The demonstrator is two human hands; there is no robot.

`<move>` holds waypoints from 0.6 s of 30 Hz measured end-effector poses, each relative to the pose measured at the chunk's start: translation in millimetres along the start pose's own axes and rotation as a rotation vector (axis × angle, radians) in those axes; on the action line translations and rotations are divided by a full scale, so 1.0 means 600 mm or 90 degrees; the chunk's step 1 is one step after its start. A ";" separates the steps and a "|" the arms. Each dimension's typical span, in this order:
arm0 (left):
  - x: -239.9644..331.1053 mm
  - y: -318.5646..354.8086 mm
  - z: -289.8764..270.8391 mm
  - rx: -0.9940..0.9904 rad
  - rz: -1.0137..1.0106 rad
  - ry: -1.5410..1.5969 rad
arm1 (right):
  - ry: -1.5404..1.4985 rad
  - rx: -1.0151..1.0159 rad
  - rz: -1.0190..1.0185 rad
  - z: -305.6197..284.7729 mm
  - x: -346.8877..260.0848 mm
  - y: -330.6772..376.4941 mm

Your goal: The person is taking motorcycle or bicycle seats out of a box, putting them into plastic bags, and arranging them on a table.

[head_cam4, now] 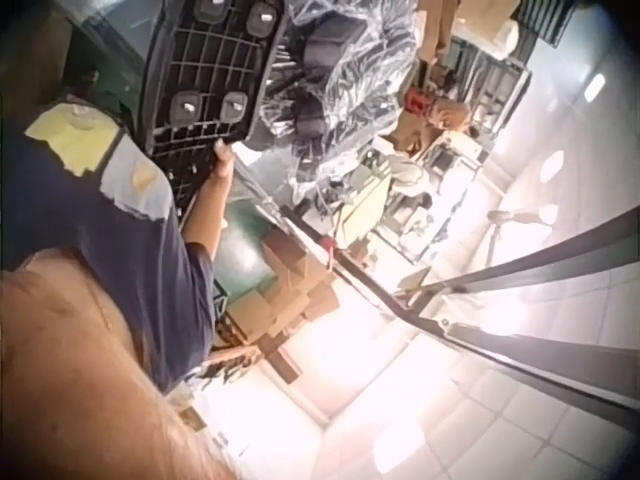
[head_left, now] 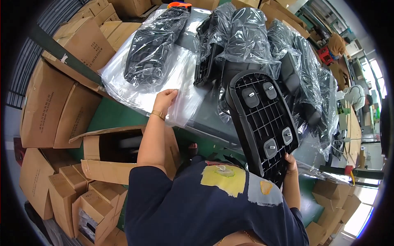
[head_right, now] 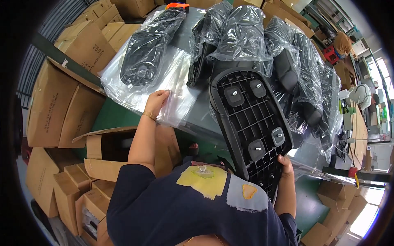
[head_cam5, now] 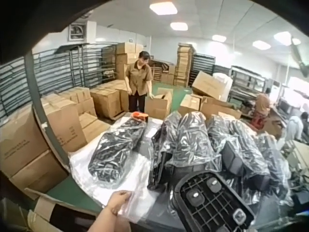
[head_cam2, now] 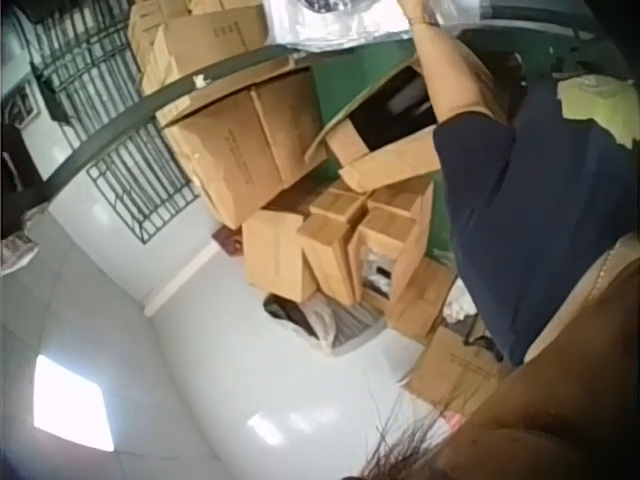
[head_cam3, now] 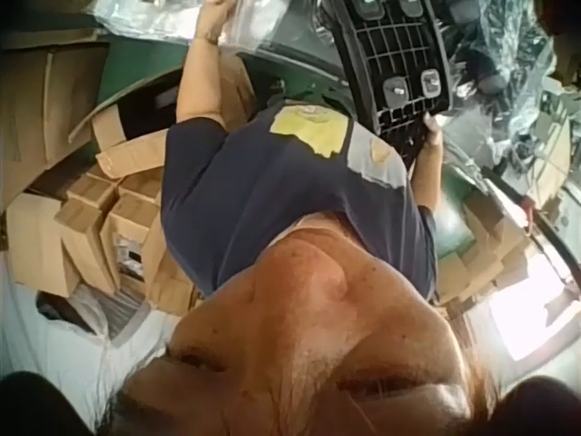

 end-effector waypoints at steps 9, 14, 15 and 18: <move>0.042 0.049 0.018 0.060 0.081 -0.357 | 0.022 -0.031 0.016 0.021 -0.001 -0.014; 0.035 0.039 0.033 -0.071 0.092 -0.220 | 0.033 0.006 0.073 0.000 0.009 -0.017; 0.039 0.041 0.030 -0.058 0.043 -0.189 | 0.037 0.001 0.075 0.002 0.009 -0.017; 0.058 0.039 0.012 0.009 0.014 -0.214 | 0.020 0.010 0.060 0.015 0.010 -0.017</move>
Point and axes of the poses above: each hand's wrist, its own y-axis away from the middle knuckle, its own z-axis out of the palm, x = y × z, the point moved 5 cm from there along -y, towards the middle knuckle, and after that the axes turned 12 degrees about -y, right-handed, at the moved point
